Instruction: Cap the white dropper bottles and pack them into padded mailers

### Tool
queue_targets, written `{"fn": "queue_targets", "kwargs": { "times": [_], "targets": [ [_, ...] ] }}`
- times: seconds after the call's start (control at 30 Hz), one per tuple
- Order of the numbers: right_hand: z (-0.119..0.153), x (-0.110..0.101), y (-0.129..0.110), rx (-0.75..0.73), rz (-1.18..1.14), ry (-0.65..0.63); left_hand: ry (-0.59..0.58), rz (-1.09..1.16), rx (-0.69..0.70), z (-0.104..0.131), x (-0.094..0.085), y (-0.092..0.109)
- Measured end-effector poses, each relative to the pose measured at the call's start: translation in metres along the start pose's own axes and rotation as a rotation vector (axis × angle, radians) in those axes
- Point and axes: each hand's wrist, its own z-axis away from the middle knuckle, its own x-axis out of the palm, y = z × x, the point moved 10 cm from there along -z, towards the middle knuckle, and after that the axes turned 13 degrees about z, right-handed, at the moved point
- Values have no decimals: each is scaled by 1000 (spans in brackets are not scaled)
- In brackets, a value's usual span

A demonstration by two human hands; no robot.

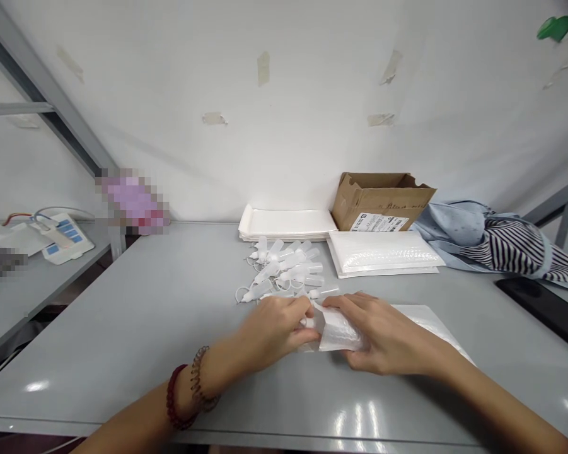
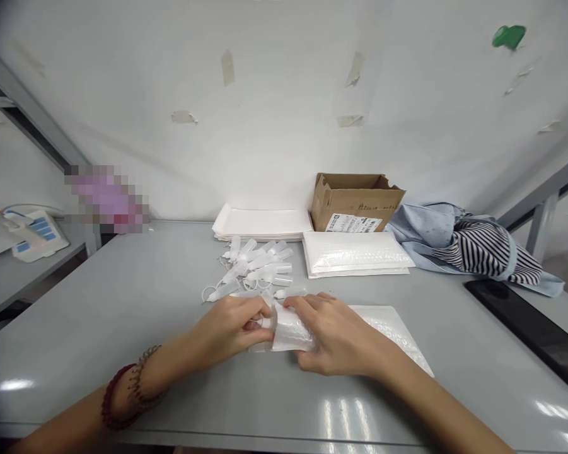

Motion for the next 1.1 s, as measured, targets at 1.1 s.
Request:
{"fn": "queue_targets", "kwargs": {
  "times": [1.1],
  "targets": [
    [3,1,17,43,6,-56,-107,-105,-288,9,-34,-23]
  ]
}}
